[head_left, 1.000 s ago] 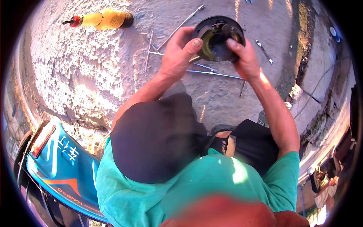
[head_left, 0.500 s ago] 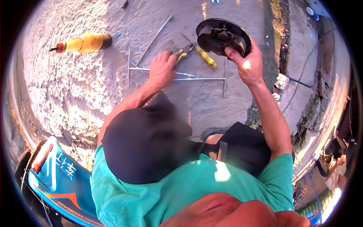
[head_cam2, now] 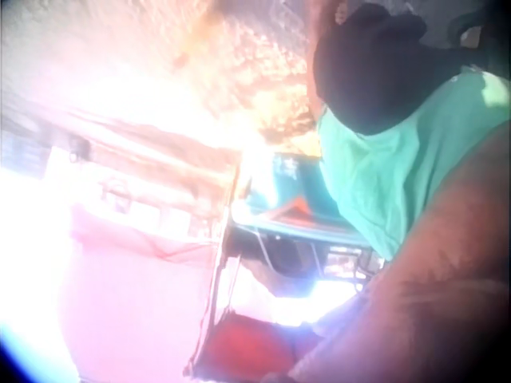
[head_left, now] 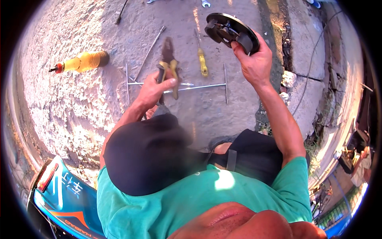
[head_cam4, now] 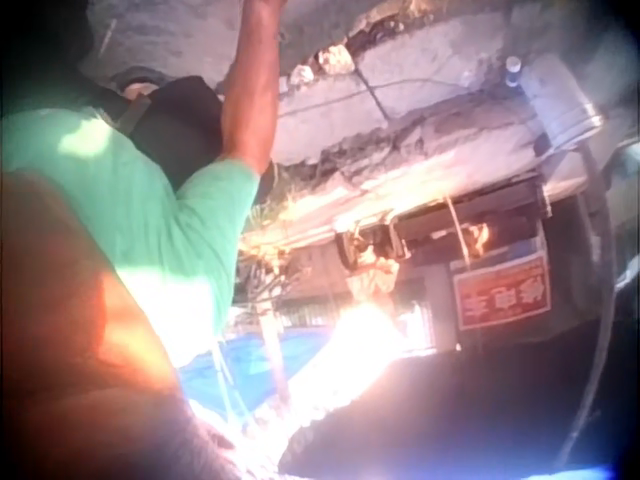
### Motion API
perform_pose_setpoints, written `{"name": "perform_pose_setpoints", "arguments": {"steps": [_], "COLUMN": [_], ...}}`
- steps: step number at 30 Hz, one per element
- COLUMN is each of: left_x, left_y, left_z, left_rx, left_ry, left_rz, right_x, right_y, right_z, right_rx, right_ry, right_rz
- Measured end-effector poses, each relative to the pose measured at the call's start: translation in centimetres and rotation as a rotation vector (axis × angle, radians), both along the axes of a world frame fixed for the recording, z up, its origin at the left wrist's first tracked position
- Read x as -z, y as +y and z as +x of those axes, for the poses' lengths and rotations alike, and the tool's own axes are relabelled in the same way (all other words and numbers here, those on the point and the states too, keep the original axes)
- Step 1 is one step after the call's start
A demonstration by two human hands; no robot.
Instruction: The person cleans and reassembles a motorcycle drum brake assembly by hand using a liquid from a bottle, pliers, and a screwdriver.
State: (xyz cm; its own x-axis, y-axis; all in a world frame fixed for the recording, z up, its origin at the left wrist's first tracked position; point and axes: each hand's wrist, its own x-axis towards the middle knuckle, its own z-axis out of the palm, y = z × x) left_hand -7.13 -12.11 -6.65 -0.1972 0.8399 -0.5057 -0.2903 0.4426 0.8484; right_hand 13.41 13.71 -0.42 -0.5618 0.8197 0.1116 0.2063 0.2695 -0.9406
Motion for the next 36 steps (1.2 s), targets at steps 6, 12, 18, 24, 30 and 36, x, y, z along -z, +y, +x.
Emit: {"name": "perform_pose_setpoints", "arguments": {"steps": [6,12,18,24,30,36], "left_x": [-4.0,-5.5,-6.3,-5.6,-6.3,-5.7], "left_y": [2.6,4.8,5.2,4.7,4.7,3.7], "left_z": [1.7,1.6,1.7,1.5,2.2,2.6], "left_rx": [0.155,0.275,0.240,0.243,0.188,0.151], "left_ry": [-0.365,-0.500,-0.682,-0.801,-0.873,-0.842], "left_rz": [0.136,0.168,0.159,0.199,0.242,0.357], "right_x": [0.1,-0.2,1.1,2.1,3.0,2.3], "right_y": [0.0,-0.6,-0.4,-0.3,-0.1,-1.4], "right_z": [-0.9,-1.3,-1.0,-0.9,-0.9,-1.7], "right_rx": [0.048,0.004,-0.058,-0.119,-0.129,-0.134], "right_ry": [-0.049,-0.059,-0.036,0.046,0.052,0.021], "right_rz": [0.037,0.118,0.163,0.159,0.085,0.014]}}
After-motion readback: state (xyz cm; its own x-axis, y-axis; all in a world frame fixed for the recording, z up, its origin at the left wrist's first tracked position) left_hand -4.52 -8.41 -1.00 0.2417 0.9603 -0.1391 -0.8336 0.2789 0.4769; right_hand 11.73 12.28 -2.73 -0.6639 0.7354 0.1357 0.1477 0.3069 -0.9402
